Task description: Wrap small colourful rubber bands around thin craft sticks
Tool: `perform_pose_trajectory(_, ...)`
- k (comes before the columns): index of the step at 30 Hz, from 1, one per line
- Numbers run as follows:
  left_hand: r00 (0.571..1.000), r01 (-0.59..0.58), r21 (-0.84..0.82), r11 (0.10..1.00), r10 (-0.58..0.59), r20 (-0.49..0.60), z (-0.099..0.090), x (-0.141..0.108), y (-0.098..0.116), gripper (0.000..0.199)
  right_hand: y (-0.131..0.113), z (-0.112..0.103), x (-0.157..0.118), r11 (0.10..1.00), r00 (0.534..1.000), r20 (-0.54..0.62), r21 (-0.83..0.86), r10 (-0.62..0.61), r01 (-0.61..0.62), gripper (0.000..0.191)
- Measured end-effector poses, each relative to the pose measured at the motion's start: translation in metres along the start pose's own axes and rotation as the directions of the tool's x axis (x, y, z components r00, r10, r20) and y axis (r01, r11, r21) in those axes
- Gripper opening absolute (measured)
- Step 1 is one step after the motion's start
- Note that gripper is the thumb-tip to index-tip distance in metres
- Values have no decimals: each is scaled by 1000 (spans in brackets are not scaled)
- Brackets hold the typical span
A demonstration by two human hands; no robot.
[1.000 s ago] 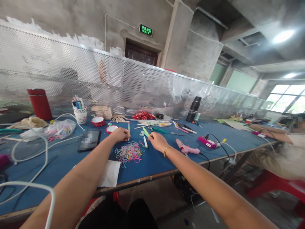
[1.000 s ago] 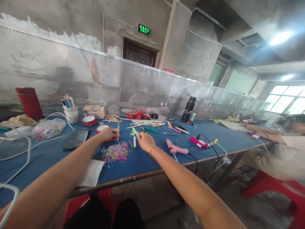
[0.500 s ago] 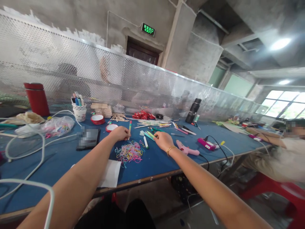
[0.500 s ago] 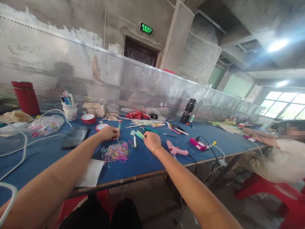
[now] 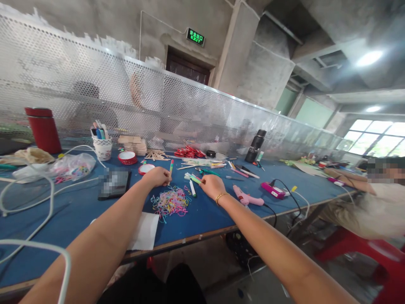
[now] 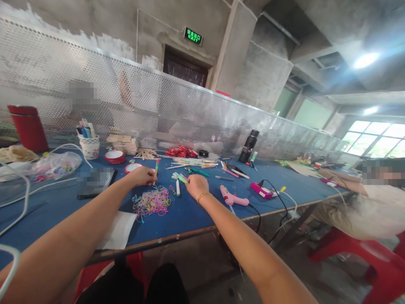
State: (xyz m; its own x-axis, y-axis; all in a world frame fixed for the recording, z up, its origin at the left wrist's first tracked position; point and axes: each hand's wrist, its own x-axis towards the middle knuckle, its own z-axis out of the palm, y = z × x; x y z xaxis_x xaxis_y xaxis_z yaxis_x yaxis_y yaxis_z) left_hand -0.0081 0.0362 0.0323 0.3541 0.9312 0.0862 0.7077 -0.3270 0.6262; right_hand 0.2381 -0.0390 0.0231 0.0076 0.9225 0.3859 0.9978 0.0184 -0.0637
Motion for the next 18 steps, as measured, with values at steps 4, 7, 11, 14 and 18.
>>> perform_pose_trajectory(4,1000,-12,54,998,11,16,-1,-1,2,18,-1,1,2,999,1000,15,-39,0,1,19)
perform_pose_trajectory(7,1000,-10,73,997,8,22,-1,-1,2,20,-3,4,4,999,1000,29,-50,-6,7,20)
perform_pose_trajectory(11,1000,7,64,998,-8,28,0,0,2,17,-5,9,8,999,999,30,-39,-11,12,21)
perform_pose_trajectory(14,999,17,70,997,-19,32,0,0,2,17,-6,13,10,1000,1000,18,-24,-13,13,20)
perform_pose_trajectory(18,999,18,104,994,-21,27,0,0,2,18,-6,15,13,999,999,-5,-5,-34,34,21)
